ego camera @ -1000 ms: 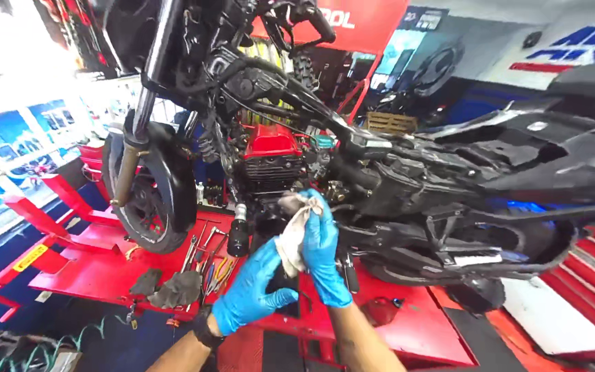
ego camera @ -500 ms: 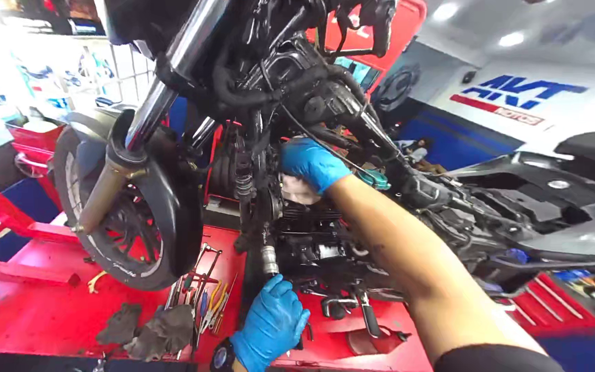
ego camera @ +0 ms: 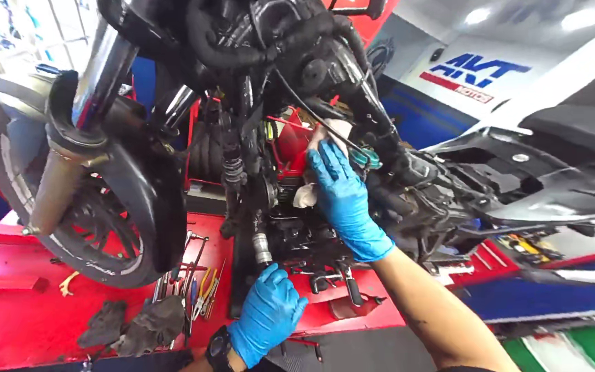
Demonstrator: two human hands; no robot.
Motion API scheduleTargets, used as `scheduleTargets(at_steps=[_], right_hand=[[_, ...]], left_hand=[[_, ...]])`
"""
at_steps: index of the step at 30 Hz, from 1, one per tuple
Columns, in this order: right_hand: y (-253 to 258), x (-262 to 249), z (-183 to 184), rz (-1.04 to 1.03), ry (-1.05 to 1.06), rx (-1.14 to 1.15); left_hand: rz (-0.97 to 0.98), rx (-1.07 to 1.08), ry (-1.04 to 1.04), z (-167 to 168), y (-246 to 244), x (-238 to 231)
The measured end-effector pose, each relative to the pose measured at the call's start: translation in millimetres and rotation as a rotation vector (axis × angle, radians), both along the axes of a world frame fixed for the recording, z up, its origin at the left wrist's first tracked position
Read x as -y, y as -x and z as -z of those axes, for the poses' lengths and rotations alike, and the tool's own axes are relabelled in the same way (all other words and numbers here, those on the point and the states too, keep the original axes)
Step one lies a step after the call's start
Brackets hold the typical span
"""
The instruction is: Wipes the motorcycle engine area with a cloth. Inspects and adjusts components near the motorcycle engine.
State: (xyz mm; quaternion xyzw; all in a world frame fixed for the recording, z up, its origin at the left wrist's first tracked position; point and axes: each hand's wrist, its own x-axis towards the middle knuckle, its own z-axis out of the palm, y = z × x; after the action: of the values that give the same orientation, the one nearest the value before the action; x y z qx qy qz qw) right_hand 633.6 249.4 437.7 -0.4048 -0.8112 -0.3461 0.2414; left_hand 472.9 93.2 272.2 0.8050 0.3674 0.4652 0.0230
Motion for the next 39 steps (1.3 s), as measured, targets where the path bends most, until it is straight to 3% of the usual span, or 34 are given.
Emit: scheduleTargets(at_steps=[2,4,7,10,15,19,22,26,28,30,33,36,39], right_hand=[[-17,17,14,-0.012,-0.058,-0.091],[-10,30,22,-0.153,-0.008,-0.182],[36,24,43,-0.318,0.125,-0.127],[42,-4,58,-0.420,0.011,-0.065],[-36,7,64,-0.200,-0.123,-0.038],[-2,18,59,-0.049,-0.097,-0.118],[20,10,59,-0.102,-0.053,-0.213],[-9,23,32,0.029,0.094,-0.065],[4,30,18,0.163,0.188,-0.036],[29,34,20,0.205,0.212,-0.109],[43,42,42,0.045,0.145,-0.288],[23,73,64,-0.181,0.460,-0.498],[-11,119,101,-0.208,0.644,-0.688]], left_hand=[[-0.022,0.001,-0.005,-1,-1,-1],[-0.061,0.007,-0.019,-1,-3,-2],[-0.065,0.008,-0.027,0,-6,-2],[-0.054,0.015,-0.034,3,-4,-2],[-0.053,0.037,-0.011,4,-4,2],[-0.081,0.055,-0.010,2,-6,3],[-0.068,0.045,-0.007,1,-6,0],[-0.056,0.024,0.007,0,-4,0],[-0.057,0.021,0.009,-1,-5,0],[-0.063,0.015,0.021,-1,-5,3],[-0.055,0.025,0.018,1,-5,3],[-0.046,0.034,0.004,2,-4,1],[-0.027,0.042,0.001,1,-4,-2]])
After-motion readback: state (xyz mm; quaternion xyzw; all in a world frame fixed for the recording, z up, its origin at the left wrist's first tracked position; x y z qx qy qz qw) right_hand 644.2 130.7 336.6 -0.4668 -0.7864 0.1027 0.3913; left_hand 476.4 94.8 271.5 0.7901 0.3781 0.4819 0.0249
